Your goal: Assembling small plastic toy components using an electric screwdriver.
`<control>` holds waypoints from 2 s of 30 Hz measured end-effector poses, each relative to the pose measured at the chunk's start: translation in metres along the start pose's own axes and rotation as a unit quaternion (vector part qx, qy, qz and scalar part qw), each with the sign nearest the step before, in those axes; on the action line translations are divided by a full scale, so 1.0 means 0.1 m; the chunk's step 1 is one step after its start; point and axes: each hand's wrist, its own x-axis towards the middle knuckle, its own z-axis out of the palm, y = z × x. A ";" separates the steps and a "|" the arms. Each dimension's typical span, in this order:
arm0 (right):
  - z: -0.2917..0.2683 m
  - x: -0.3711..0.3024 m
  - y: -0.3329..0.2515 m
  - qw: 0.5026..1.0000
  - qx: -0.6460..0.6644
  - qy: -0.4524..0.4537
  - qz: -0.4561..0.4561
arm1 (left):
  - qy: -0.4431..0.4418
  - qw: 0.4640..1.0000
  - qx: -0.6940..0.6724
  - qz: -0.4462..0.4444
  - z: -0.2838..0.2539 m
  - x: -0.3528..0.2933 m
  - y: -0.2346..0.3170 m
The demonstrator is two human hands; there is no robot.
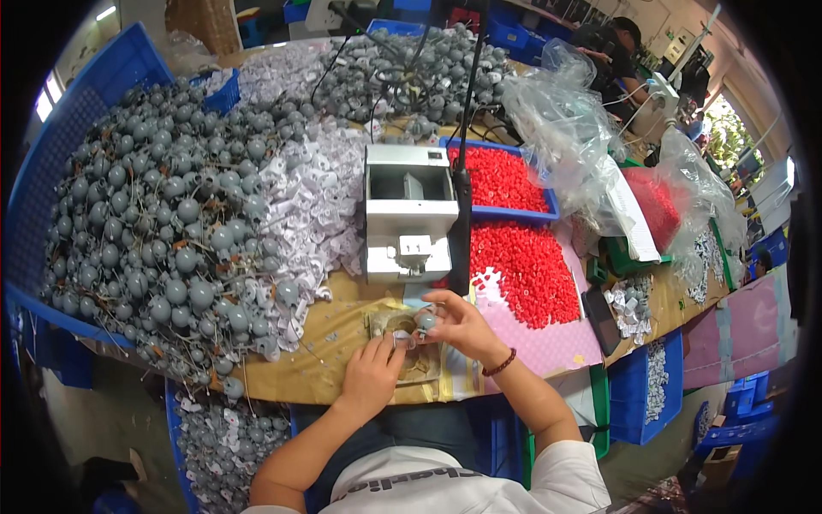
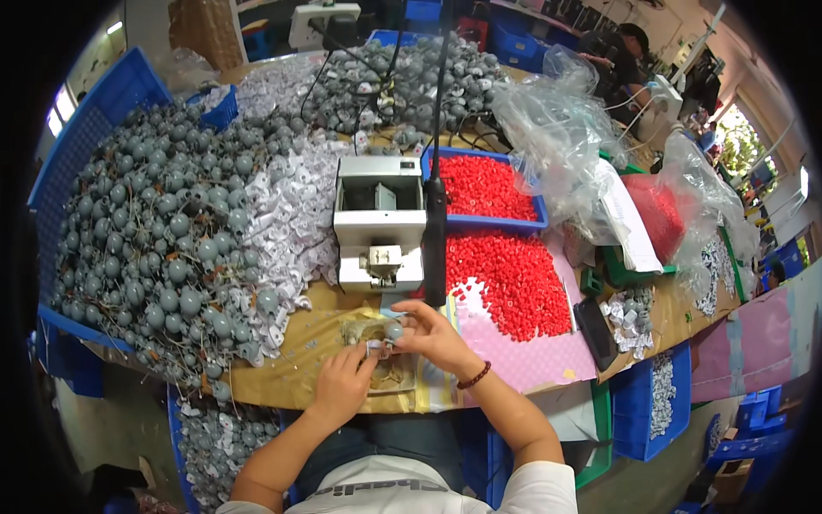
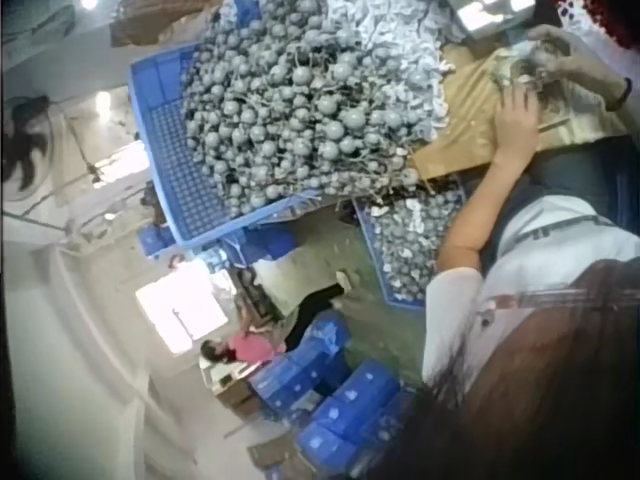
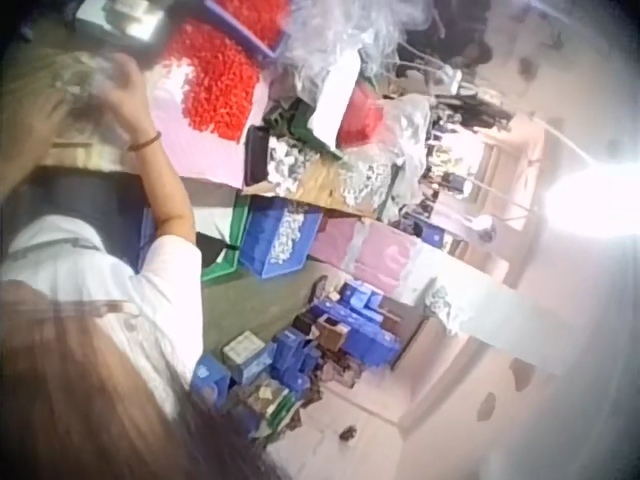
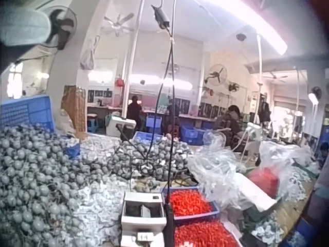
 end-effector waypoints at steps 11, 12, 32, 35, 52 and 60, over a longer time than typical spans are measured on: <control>0.20 0.15 -0.13 0.848 -0.529 -0.018 -0.028 | 0.026 0.999 -0.033 -0.008 -0.02 0.02 -0.03; 0.19 0.14 -0.11 0.848 -0.529 -0.015 -0.027 | 0.027 0.999 -0.036 -0.009 -0.02 0.02 -0.02; -0.41 0.59 -0.40 0.652 -0.597 0.317 -0.344 | 0.018 0.996 -0.045 -0.075 0.03 0.34 -0.03; -0.60 0.81 -0.43 0.837 -0.406 0.292 -0.223 | 0.034 0.996 -0.053 -0.071 0.04 0.35 -0.03; 0.85 0.77 -1.16 0.857 -0.245 0.139 -0.431 | 0.031 0.989 -0.085 -0.113 0.01 0.32 0.01; 0.94 1.13 -1.22 0.866 -0.269 0.137 -0.398 | 0.020 0.988 -0.103 -0.117 0.04 0.31 -0.02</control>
